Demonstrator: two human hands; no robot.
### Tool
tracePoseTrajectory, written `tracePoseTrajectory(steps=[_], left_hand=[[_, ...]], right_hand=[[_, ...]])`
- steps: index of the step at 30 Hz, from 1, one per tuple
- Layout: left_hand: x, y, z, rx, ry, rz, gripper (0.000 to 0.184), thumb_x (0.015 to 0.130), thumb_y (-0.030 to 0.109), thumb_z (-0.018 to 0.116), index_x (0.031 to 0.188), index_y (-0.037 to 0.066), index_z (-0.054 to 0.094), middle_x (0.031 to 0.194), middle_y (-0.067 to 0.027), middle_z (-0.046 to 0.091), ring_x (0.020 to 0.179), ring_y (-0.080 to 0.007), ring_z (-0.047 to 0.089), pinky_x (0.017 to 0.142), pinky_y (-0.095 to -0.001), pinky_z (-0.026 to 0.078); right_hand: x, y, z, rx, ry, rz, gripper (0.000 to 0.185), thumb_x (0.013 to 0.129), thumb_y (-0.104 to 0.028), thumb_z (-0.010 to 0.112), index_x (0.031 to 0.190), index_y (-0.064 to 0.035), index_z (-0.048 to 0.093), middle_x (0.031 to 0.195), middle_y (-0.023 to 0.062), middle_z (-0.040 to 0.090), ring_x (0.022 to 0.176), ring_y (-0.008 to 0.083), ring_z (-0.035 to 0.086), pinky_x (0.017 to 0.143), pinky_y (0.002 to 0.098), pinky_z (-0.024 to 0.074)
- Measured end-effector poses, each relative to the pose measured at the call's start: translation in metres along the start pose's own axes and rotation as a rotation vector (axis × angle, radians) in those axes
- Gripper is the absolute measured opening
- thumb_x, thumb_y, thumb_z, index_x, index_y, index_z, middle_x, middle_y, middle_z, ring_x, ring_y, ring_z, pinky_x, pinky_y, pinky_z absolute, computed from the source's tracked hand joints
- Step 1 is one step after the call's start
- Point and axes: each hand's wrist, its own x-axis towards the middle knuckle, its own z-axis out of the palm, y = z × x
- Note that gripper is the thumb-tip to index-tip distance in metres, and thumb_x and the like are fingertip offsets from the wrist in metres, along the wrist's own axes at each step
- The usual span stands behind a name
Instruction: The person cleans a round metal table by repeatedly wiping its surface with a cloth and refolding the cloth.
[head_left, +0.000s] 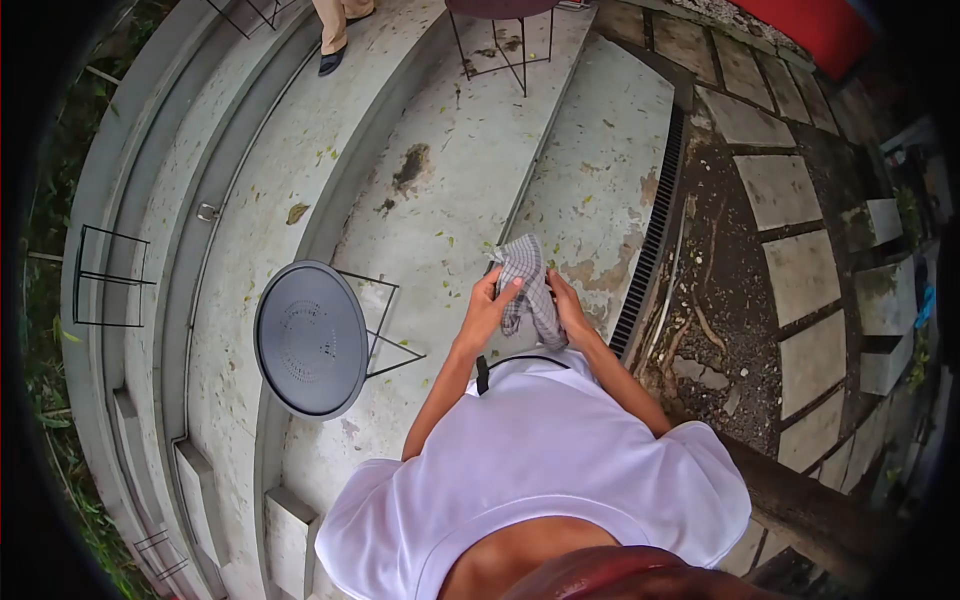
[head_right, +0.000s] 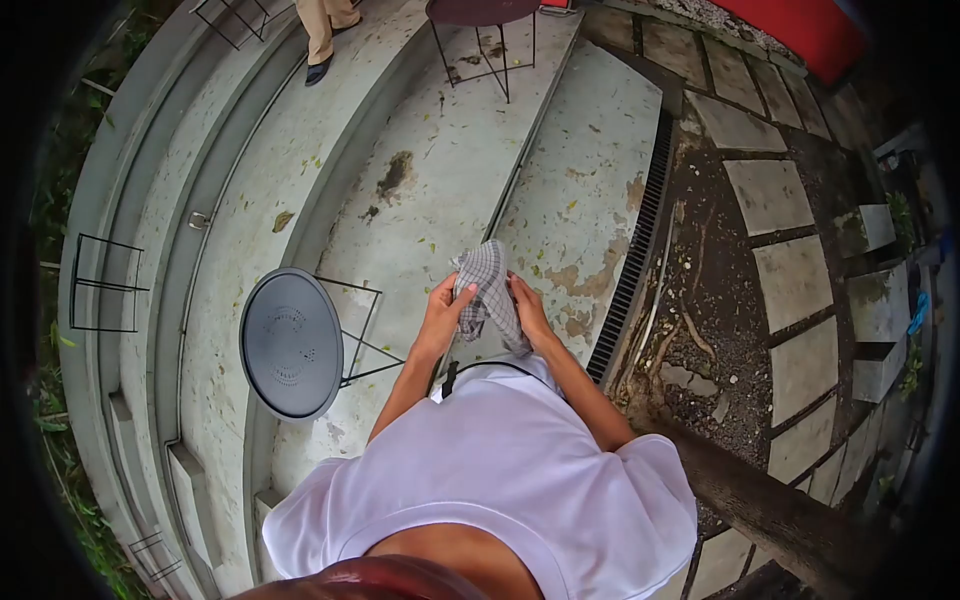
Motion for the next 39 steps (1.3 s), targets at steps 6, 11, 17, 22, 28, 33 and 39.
tracePoseTrajectory(steps=[6,11,17,22,28,33,39], left_hand=[[0.069,-0.008,0.087,-0.094,0.051,0.045,0.037,0.103,0.021,0.064,0.131,-0.002,0.058,0.112,-0.0021,0.067,0.100,-0.0077,0.056,0.090,-0.0250,0.045],[0.121,-0.020,0.107,-0.232,0.082,-0.104,0.064,0.103,0.022,0.065,0.151,-0.008,0.036,0.136,-0.0126,0.058,0.119,-0.0145,0.055,0.100,-0.0284,0.045],[0.199,0.018,0.131,-0.294,0.092,-0.282,0.078,0.104,0.016,0.060,0.161,-0.002,0.011,0.154,-0.0179,0.043,0.136,-0.0242,0.049,0.112,-0.0354,0.041],[0.320,0.006,0.133,-0.411,-0.010,-0.314,0.079,0.104,0.012,0.056,0.165,0.013,0.007,0.163,-0.0104,0.030,0.142,-0.0245,0.043,0.115,-0.0399,0.040],[0.490,0.084,0.164,-0.385,-0.110,-0.345,0.081,0.102,0.010,0.056,0.164,0.012,0.005,0.160,-0.0122,0.036,0.142,-0.0243,0.043,0.115,-0.0417,0.040],[0.575,0.098,0.168,-0.141,-0.200,-0.216,0.084,0.100,0.016,0.064,0.163,0.002,0.009,0.160,-0.0169,0.034,0.143,-0.0236,0.042,0.116,-0.0372,0.038],[0.637,0.068,0.162,-0.039,-0.030,-0.174,0.069,0.099,0.009,0.063,0.156,-0.004,0.026,0.145,-0.0141,0.053,0.133,-0.0207,0.051,0.111,-0.0334,0.042]], right_hand=[[0.000,-0.024,-0.091,0.415,0.091,0.500,0.070,0.101,-0.060,0.047,0.143,-0.0053,0.053,0.127,0.0127,0.067,0.111,0.0265,0.066,0.098,0.0425,0.0527],[0.018,-0.038,-0.154,0.755,-0.067,0.680,0.065,0.099,-0.056,0.055,0.133,-0.0015,0.060,0.117,0.0123,0.072,0.103,0.0256,0.070,0.093,0.0431,0.0558],[0.071,-0.081,-0.182,0.655,0.112,0.272,0.043,0.101,-0.031,0.063,0.134,-0.0033,0.060,0.127,0.0101,0.069,0.114,0.0238,0.067,0.100,0.0425,0.0520],[0.140,-0.144,-0.210,0.618,0.193,0.087,0.047,0.101,-0.023,0.062,0.142,-0.0024,0.050,0.144,0.0092,0.056,0.132,0.0226,0.053,0.111,0.0404,0.0426],[0.270,-0.213,-0.255,0.563,0.227,0.137,0.044,0.099,-0.017,0.068,0.136,0.0014,0.054,0.127,0.0130,0.067,0.113,0.0231,0.067,0.101,0.0387,0.0511],[0.335,-0.235,-0.281,0.671,0.203,-0.032,0.043,0.100,-0.017,0.066,0.137,0.0024,0.055,0.133,0.0131,0.065,0.122,0.0251,0.063,0.107,0.0390,0.0479],[0.411,-0.315,-0.319,0.365,0.201,-0.026,0.052,0.096,-0.008,0.069,0.144,-0.0031,0.049,0.134,0.0098,0.063,0.121,0.0215,0.062,0.106,0.0379,0.0480]])
